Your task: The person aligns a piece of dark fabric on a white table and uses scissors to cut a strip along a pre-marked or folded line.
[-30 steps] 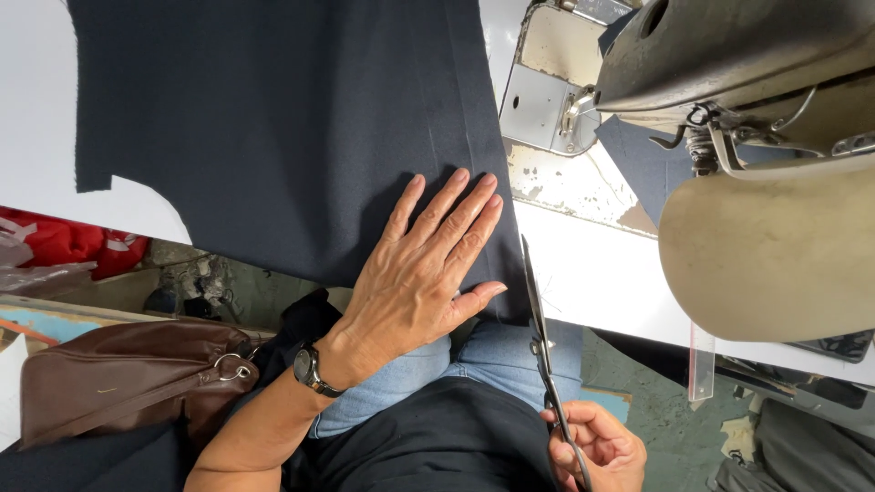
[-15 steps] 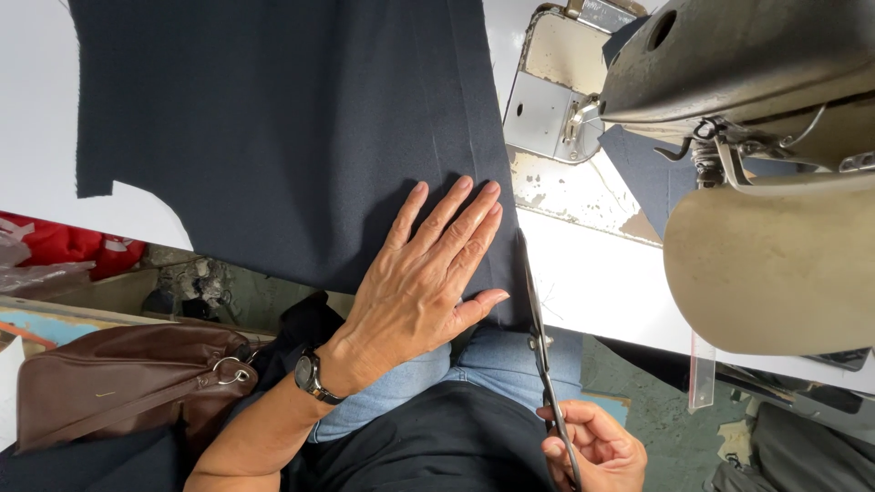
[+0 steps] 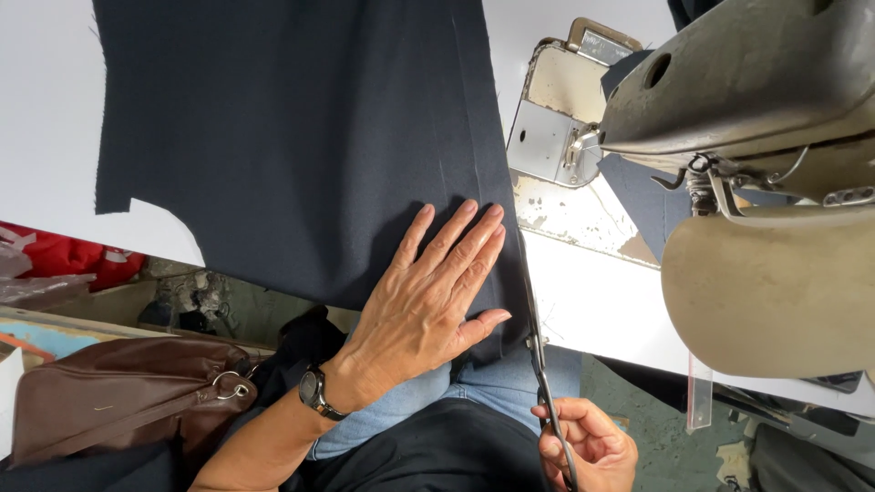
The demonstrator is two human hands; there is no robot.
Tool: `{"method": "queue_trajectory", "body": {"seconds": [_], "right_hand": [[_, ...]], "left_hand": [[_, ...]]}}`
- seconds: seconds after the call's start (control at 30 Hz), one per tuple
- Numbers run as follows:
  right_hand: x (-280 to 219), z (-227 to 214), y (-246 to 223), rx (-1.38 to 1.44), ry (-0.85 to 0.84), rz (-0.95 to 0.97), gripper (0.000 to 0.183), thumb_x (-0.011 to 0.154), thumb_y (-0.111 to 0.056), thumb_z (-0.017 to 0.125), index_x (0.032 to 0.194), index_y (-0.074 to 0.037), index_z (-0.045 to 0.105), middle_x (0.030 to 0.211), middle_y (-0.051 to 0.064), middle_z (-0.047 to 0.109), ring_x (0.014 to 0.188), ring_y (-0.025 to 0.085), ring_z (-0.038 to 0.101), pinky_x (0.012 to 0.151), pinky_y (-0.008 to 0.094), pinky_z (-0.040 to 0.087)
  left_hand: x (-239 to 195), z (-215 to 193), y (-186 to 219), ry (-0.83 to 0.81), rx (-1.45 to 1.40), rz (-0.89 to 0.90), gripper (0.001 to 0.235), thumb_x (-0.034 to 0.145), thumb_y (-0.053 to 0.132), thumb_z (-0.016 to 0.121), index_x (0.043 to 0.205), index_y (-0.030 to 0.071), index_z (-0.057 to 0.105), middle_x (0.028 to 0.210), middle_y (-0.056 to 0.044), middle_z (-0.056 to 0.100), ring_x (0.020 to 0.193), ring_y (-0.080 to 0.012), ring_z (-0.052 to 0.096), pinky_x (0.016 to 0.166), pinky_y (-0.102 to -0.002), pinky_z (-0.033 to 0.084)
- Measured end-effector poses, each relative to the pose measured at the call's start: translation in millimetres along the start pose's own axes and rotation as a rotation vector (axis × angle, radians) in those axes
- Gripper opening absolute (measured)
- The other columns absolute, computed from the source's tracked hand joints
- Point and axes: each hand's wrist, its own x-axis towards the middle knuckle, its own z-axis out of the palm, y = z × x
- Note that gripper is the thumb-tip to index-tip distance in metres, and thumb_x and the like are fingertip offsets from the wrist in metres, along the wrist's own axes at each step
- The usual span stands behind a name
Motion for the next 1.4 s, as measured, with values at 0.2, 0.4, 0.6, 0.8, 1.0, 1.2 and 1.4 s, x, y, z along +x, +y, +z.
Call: {"method": "queue_trajectory", "body": {"seconds": [0.2,0.4,0.6,0.8,1.0,1.2,1.4], "right_hand": [[-6.9,6.1,-0.7,0.024,0.118,0.067,0.033,0.078,0.007,0.084,0.107,0.022,0.076,0.051,0.009,0.053,0.035,0.008,0.037,0.032,0.022,0.025],[-1.1,-2.2,1.2,0.026,-0.041,-0.025,0.048,0.083,-0.017,0.089,0.108,0.021,0.073,0.052,0.013,0.057,0.037,0.013,0.045,0.033,0.022,0.030],[9.9,18.4,-12.1,0.023,-0.014,-0.010,0.034,0.081,-0.003,0.083,0.104,0.020,0.074,0.049,0.012,0.056,0.033,0.012,0.041,0.029,0.021,0.025],[14.2,26.1,-15.1,0.051,-0.052,-0.054,0.039,0.083,-0.008,0.086,0.106,0.021,0.073,0.049,0.010,0.055,0.033,0.010,0.040,0.030,0.021,0.028],[10.4,23.1,-11.5,-0.016,0.030,0.030,0.031,0.084,-0.004,0.084,0.104,0.018,0.076,0.048,0.008,0.054,0.031,0.009,0.038,0.029,0.022,0.022],[9.6,17.5,2.5,0.062,0.047,0.080,0.027,0.083,0.001,0.083,0.103,0.017,0.075,0.045,0.011,0.050,0.025,0.013,0.033,0.024,0.027,0.014],[-5.7,-1.8,11.1,0.156,0.034,0.259,0.035,0.077,0.003,0.094,0.105,0.018,0.080,0.054,0.010,0.066,0.032,0.011,0.042,0.028,0.026,0.026]], "left_hand": [[0.5,0.5,-1.1,-0.003,-0.011,0.001,0.092,0.102,0.065,0.077,0.162,0.000,0.050,0.172,-0.015,0.043,0.160,-0.0325,0.040,0.133,-0.056,0.032],[0.0,0.4,-1.0,-0.016,-0.003,-0.007,0.097,0.102,0.066,0.077,0.165,0.001,0.043,0.173,-0.016,0.042,0.161,-0.0308,0.040,0.134,-0.055,0.032],[-0.1,-0.6,-1.1,-0.029,0.003,-0.005,0.095,0.103,0.065,0.074,0.165,0.000,0.044,0.173,-0.017,0.040,0.162,-0.0309,0.038,0.135,-0.055,0.030],[0.7,-1.4,-1.5,-0.027,-0.015,-0.006,0.095,0.103,0.064,0.074,0.165,0.000,0.043,0.173,-0.017,0.041,0.162,-0.0311,0.038,0.135,-0.055,0.029],[1.8,-1.6,-0.9,-0.019,-0.023,-0.011,0.095,0.102,0.064,0.076,0.164,0.000,0.044,0.172,-0.016,0.043,0.161,-0.0303,0.039,0.134,-0.055,0.031],[5.8,-9.0,2.9,0.016,-0.060,0.004,0.088,0.095,0.054,0.083,0.157,-0.001,0.054,0.168,-0.016,0.050,0.156,-0.0308,0.045,0.129,-0.054,0.035],[-10.8,-4.2,25.5,0.049,0.029,0.016,0.080,0.103,0.061,0.065,0.155,0.000,0.057,0.165,-0.014,0.055,0.154,-0.0294,0.049,0.128,-0.052,0.038]]}}
